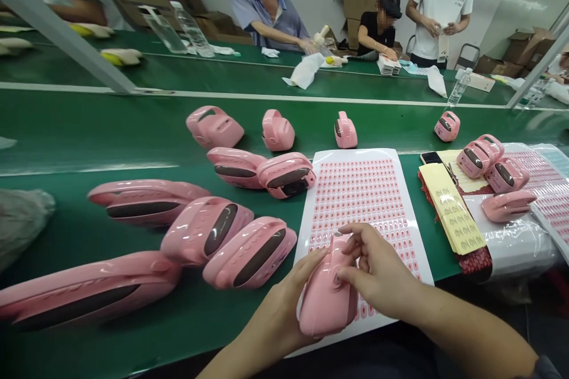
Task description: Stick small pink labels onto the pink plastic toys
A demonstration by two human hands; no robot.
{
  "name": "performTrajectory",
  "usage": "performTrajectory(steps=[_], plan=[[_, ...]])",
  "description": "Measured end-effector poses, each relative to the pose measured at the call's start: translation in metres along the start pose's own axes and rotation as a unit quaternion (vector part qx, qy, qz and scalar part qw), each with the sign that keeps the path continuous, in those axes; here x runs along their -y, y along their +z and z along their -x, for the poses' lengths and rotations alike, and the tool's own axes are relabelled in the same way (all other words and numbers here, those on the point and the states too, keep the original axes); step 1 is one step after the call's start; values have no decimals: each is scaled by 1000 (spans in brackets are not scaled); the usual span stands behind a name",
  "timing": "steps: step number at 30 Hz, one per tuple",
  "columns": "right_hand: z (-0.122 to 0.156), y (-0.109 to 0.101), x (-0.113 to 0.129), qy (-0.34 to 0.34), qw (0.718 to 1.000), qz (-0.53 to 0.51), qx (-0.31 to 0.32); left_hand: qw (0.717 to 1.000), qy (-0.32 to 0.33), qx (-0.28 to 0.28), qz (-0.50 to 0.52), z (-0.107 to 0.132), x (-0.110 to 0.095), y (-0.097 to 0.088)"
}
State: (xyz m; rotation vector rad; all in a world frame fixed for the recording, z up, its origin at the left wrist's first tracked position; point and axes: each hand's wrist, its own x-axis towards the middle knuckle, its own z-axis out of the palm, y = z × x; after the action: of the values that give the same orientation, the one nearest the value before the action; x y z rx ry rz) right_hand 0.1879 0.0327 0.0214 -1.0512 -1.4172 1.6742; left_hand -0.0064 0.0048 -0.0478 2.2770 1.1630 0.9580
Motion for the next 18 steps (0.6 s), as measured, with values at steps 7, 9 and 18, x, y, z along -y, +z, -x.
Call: performTrajectory(steps=[7,9,18], plan=[[-3,6,2,10,1000,-12,10,1000,-14,8,-3,2,-2,-2],[-2,6,4,3,1000,21,9,1000,-24,5,0,6,1,1],[-3,5,10,-15,997,76,25,1000,-28,-13,1,12,7,9]])
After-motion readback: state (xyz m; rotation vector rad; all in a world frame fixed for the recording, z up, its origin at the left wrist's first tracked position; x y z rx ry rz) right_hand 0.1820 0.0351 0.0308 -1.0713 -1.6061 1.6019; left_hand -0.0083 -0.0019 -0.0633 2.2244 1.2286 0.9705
